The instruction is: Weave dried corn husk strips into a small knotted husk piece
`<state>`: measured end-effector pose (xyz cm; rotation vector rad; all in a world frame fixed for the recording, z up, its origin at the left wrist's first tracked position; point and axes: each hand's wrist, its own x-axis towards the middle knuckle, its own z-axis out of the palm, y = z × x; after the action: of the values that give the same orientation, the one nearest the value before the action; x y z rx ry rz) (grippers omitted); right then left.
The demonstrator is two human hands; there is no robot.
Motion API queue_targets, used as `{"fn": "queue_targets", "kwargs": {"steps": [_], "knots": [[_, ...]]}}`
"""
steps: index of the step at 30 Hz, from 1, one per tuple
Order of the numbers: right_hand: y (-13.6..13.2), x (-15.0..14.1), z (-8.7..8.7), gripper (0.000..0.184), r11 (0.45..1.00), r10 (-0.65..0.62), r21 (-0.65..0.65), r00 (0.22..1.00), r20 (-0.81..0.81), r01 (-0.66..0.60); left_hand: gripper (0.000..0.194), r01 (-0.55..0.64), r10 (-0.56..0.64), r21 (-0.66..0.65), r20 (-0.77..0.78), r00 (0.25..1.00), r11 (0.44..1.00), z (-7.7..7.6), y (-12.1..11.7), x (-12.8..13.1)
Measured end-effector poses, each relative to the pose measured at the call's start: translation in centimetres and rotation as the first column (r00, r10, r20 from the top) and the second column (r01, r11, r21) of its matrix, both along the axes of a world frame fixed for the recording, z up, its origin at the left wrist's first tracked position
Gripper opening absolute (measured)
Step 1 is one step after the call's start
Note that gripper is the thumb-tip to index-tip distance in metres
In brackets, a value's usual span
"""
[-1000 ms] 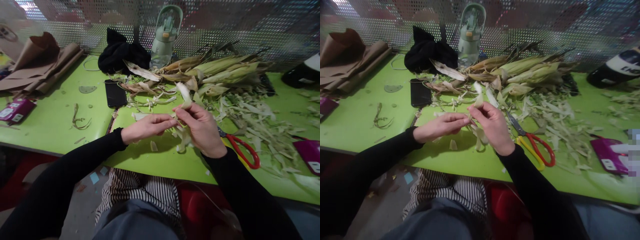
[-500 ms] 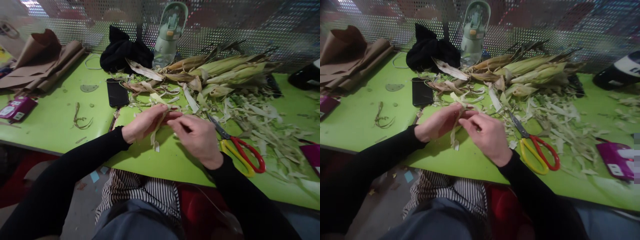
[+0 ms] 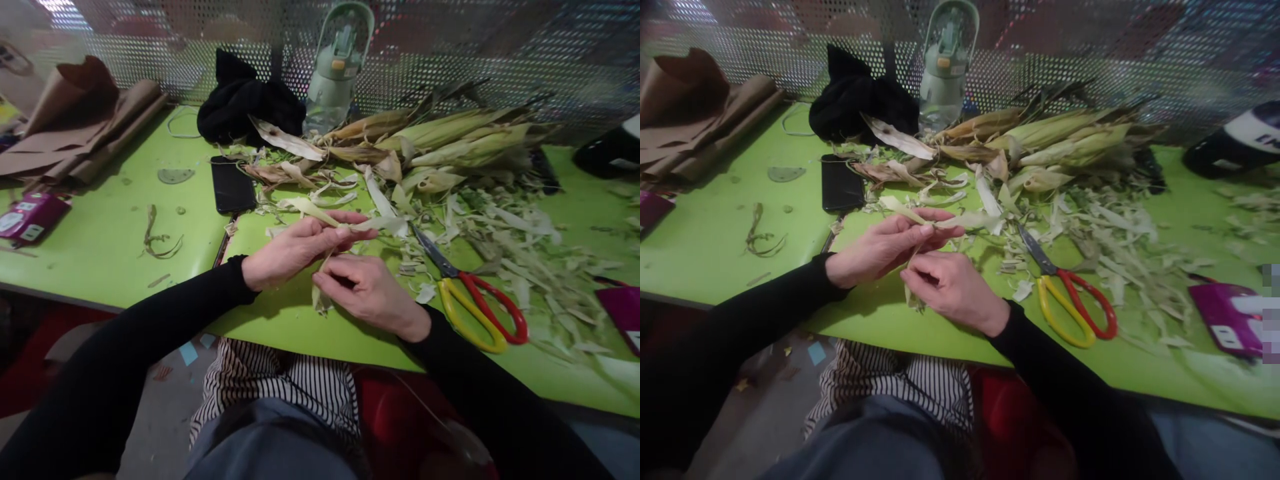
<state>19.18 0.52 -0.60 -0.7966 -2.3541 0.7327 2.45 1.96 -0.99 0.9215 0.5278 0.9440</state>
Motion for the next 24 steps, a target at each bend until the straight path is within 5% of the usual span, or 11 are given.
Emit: {"fn": "queue_targets", "kwargs": {"steps": [3, 6, 10, 15, 18, 22, 24], "knots": [[0.4, 0.9, 0.8, 0.029, 0.964, -0.174, 0.174, 0.973, -0.153, 0.2, 0.022, 0.002, -0.002, -0.009, -0.052, 0.999, 1.0, 0.3, 0.5, -0.4], [1.3, 1.7, 1.5, 0.018, 0.845, -0.449, 0.19, 0.856, -0.257, 0.5, 0.022, 0.013, -0.016, -0.045, -0.067, 0.998, 0.999, 0.8, 0.7, -0.7], [2.2, 2.3, 1.5, 0.023, 0.909, -0.416, -0.027, 0.902, -0.113, 0.416, 0.024, 0.052, -0.061, -0.097, -0.093, 0.994, 0.994, 1.3, 0.5, -0.6], [2.3, 2.6, 1.5, 0.019, 0.905, -0.424, -0.04, 0.897, -0.127, 0.423, 0.033, 0.037, -0.051, -0.07, -0.208, 0.977, 0.997, 1.5, 0.4, -0.6], [2.1, 2.5, 1.6, 0.017, 0.884, -0.443, 0.089, 0.884, -0.151, 0.459, 0.033, 0.039, -0.056, -0.068, -0.265, 0.963, 0.997, 1.6, 0.4, -0.7], [1.8, 2.3, 1.3, 0.017, 0.76, -0.456, 0.397, 0.858, -0.238, 0.514, 0.032, -0.024, -0.001, -0.106, -0.221, 0.975, 0.994, 1.8, 0.5, -0.4], [1.7, 2.1, 1.0, 0.018, 0.799, -0.411, 0.398, 0.893, -0.184, 0.451, 0.034, -0.043, 0.018, -0.123, -0.195, 0.981, 0.992, 1.9, 0.6, -0.3]]}}
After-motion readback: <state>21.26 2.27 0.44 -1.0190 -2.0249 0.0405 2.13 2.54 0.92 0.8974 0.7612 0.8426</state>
